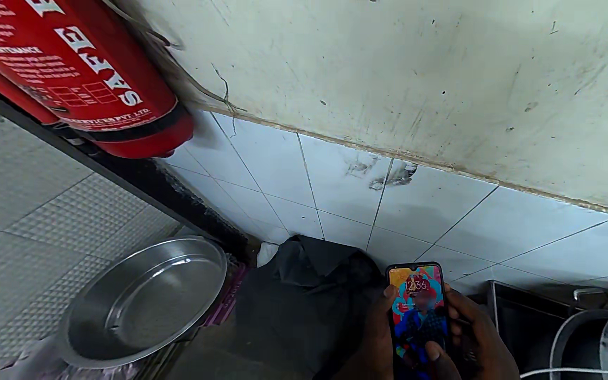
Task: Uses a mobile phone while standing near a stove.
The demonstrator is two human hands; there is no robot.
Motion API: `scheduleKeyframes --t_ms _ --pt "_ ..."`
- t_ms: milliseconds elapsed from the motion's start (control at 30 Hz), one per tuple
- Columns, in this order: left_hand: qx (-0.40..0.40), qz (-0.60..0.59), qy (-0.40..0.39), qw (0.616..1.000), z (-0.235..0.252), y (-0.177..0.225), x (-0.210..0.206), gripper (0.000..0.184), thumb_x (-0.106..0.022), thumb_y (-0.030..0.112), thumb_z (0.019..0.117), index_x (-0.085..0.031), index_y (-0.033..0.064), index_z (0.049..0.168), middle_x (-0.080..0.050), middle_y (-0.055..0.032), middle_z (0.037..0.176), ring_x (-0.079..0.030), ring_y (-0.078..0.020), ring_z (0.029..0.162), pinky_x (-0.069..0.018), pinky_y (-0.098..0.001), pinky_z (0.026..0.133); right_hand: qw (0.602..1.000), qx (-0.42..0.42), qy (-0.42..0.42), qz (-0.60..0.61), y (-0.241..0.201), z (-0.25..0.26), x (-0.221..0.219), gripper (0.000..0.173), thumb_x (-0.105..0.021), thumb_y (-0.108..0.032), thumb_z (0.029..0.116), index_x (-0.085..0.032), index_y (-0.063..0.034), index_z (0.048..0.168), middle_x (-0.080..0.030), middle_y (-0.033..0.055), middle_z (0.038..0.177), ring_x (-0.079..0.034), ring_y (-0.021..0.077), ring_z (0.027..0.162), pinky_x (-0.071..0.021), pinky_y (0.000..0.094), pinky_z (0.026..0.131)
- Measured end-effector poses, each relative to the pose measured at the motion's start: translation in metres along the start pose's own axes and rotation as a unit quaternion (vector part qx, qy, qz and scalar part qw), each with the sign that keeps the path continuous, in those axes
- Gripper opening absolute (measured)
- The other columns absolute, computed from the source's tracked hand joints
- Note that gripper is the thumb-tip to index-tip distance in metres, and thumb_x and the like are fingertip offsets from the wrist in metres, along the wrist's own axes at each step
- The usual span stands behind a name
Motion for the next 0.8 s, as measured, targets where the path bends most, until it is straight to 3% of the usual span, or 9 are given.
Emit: scheduleKeyframes --t_ms 500,567,800 --pt "-0.004 0.009 -0.03 1.0 0.003 -0.001 -0.004 0.043 -0.067 0.046 0.0949 -0.072 0.0104 0.118 -0.075 -0.0092 0.112 -0.072 -0.0178 0.106 -0.0583 -0.0378 0.095 0.999 -0.023 0.044 -0.005 0.0 0.005 0.006 0.054 -0.075 -0.033 0.0908 -0.058 0.0071 0.123 -0.064 0.0159 0.123 -0.064 0.0097 0.095 -0.0575 0.0237 0.076" --pt "0.001 0.017 -0.03 0.999 0.003 -0.002 -0.004 0.044 -0.066 0.047 0.0954 -0.072 0.0113 0.119 -0.075 -0.0082 0.112 -0.072 -0.0167 0.106 -0.0584 -0.0367 0.095 0.997 -0.037 0.06 -0.014 0.001 0.005 0.008 0.053 -0.077 -0.034 0.089 -0.058 0.0059 0.119 -0.065 0.0132 0.116 -0.066 0.009 0.089 -0.0592 0.0241 0.072" --pt "0.01 0.04 -0.039 0.998 0.002 -0.009 -0.006 0.041 -0.064 0.047 0.0974 -0.072 0.0132 0.12 -0.075 -0.0047 0.113 -0.072 -0.0124 0.106 -0.0574 -0.0327 0.096 0.983 -0.077 0.118 -0.116 0.004 0.007 0.017 0.053 -0.079 -0.047 0.0821 -0.061 -0.0028 0.104 -0.065 0.0036 0.094 -0.058 0.0042 0.071 -0.0499 0.0213 0.058"
Point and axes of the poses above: each hand's wrist, its own z-axis towards the middle knuckle, its own x-axis out of the back of the hand, y = z × x, the point moved 9 cm from there along z, towards the middle knuckle
